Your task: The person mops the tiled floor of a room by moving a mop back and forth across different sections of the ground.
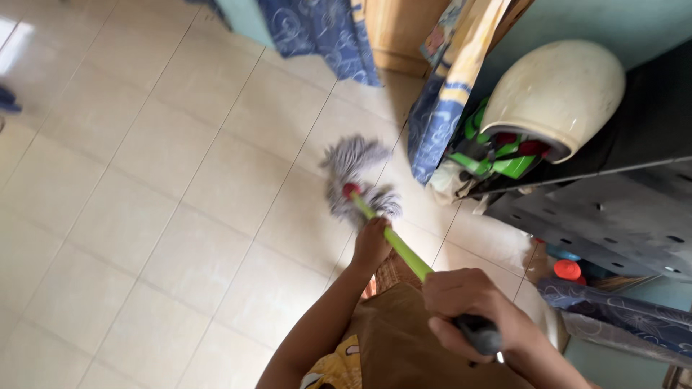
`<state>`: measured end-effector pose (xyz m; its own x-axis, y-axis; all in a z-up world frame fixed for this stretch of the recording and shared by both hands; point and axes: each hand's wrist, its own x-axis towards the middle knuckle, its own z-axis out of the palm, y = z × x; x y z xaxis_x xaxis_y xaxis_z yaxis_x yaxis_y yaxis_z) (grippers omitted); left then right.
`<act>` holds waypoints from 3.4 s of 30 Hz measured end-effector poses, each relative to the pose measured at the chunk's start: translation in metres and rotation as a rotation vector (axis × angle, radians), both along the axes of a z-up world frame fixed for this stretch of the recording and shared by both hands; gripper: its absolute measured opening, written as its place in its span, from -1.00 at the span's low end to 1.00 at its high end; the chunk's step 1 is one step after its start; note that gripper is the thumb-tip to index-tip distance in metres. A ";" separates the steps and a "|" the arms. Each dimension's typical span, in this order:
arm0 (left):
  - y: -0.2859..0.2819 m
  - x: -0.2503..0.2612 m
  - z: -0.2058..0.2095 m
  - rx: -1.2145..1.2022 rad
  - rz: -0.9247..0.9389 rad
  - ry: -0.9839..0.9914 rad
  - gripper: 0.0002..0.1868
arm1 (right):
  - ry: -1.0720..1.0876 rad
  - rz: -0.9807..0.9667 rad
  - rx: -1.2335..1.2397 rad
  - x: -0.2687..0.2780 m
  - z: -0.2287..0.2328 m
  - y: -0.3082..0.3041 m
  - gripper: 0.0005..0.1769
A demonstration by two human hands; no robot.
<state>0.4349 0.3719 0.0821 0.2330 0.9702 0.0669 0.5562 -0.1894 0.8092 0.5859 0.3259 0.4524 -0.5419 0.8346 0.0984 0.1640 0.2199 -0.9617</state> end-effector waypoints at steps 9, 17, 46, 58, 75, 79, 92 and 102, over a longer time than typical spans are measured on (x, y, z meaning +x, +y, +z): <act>-0.185 -0.122 -0.049 -0.238 0.106 0.205 -0.87 | 0.374 0.094 -0.238 -0.028 -0.061 -0.064 -0.74; -0.181 -0.078 -0.011 -0.481 0.070 -0.018 -0.77 | 0.086 -0.076 -0.216 0.008 -0.046 -0.089 -0.79; -0.246 0.122 -0.025 -0.239 0.094 0.277 -0.94 | 0.284 -0.117 -0.198 0.158 -0.018 -0.203 -0.70; -0.237 0.218 -0.083 -0.101 -0.010 0.088 -0.89 | 0.176 -0.408 0.093 0.199 -0.031 -0.259 -0.77; -0.272 0.441 -0.098 -0.234 -0.623 0.065 -0.89 | -0.498 -1.093 0.234 0.235 -0.050 -0.334 -0.93; -0.294 0.457 -0.098 -0.190 -0.727 -0.098 -0.93 | -0.478 -1.041 0.055 0.217 -0.066 -0.323 -0.92; -0.282 0.307 -0.017 -0.162 -0.728 0.350 -0.75 | 0.207 -0.728 0.042 0.265 -0.017 -0.373 -0.73; -0.268 0.248 -0.049 -0.354 -0.615 0.786 -0.68 | 0.069 -0.904 -0.144 0.258 -0.061 -0.373 -0.77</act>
